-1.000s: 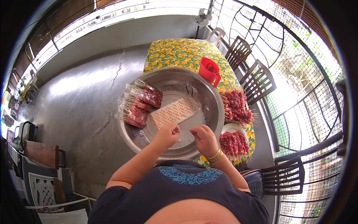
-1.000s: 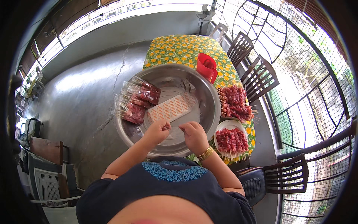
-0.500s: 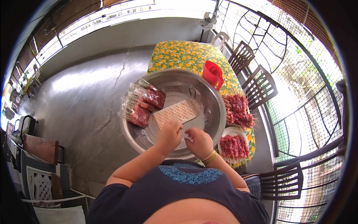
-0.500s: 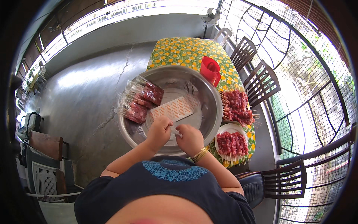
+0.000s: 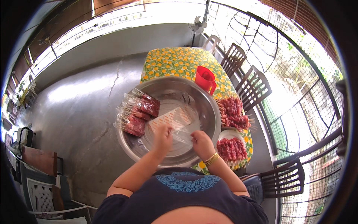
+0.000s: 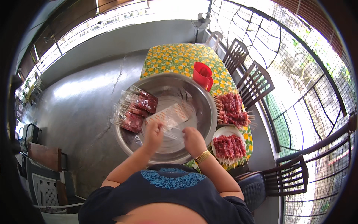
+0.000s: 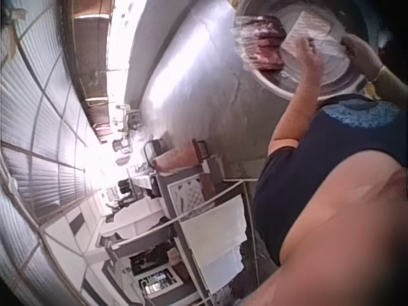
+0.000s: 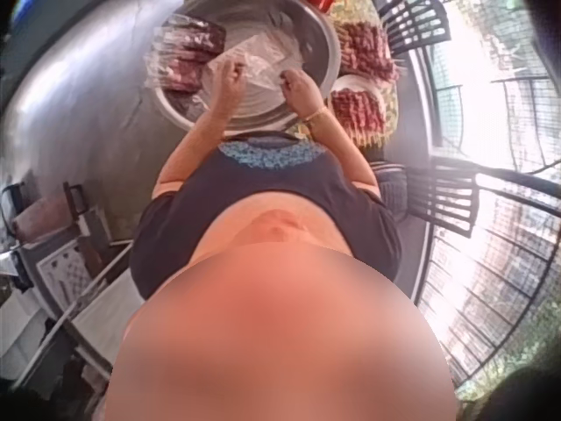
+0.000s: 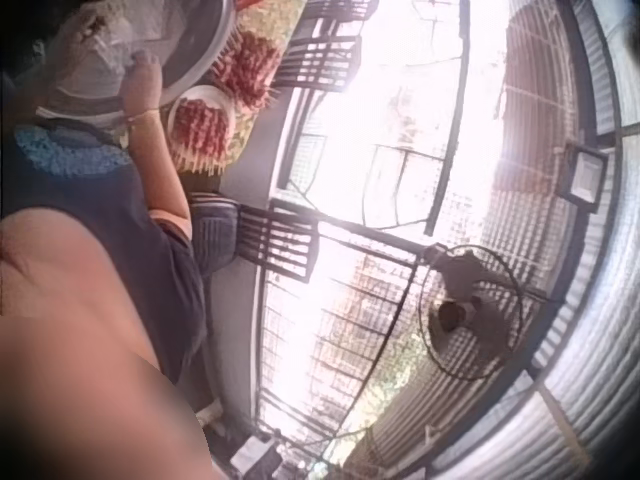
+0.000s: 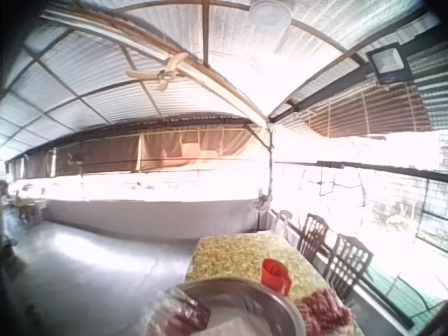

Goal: The person threads pieces of raw meat onto wooden skewers and places them into clear plastic bags. The person repeatedly picks up meat pieces, inserts them onto skewers, and packs the completed skewers into bags on a metal tray.

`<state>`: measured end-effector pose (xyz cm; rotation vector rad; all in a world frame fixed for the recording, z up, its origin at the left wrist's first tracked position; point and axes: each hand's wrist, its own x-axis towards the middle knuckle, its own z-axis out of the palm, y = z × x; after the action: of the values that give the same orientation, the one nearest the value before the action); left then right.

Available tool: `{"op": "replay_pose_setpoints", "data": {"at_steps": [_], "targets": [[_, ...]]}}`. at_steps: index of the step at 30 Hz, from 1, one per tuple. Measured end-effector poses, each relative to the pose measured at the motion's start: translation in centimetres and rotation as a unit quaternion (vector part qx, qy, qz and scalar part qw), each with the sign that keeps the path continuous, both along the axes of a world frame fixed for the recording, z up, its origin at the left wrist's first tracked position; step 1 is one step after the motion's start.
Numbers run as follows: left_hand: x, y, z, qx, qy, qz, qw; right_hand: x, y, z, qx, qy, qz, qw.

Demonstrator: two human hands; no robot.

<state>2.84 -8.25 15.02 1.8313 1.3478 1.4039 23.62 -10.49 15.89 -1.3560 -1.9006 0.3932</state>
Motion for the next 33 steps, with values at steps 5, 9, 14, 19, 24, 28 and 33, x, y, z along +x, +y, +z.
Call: {"op": "replay_pose_setpoints", "data": {"at_steps": [5,9,14,19,24,28,33], "targets": [[0.1,-0.3,1.5,0.139,0.061,-0.035,0.988,-1.3,0.1,-1.6,-0.222,0.124,0.032,0.967],[0.3,-0.5,-0.6,0.081,0.086,-0.071,0.99,-0.3,2.2,-0.9,-0.275,0.655,0.006,0.704],[-0.5,1.9,-4.5,-0.113,-0.047,-0.098,0.988,-1.9,1.3,-0.4,-0.278,0.674,0.091,0.679],[-1.6,3.6,-3.2,-0.35,-0.454,-0.097,0.814,-2.4,-0.6,-1.6,-0.347,0.544,0.159,0.747],[0.2,3.1,-1.7,-0.358,-0.582,-0.094,0.724,-2.0,-0.2,-2.2,-0.376,0.621,0.198,0.659],[0.6,1.5,-1.6,-0.381,-0.531,-0.177,0.736,-0.5,1.7,-1.3,-0.347,0.76,0.139,0.531],[1.3,1.6,-1.9,-0.358,-0.532,-0.143,0.754,-0.1,2.1,-2.5,-0.365,0.789,0.19,0.455]]}}
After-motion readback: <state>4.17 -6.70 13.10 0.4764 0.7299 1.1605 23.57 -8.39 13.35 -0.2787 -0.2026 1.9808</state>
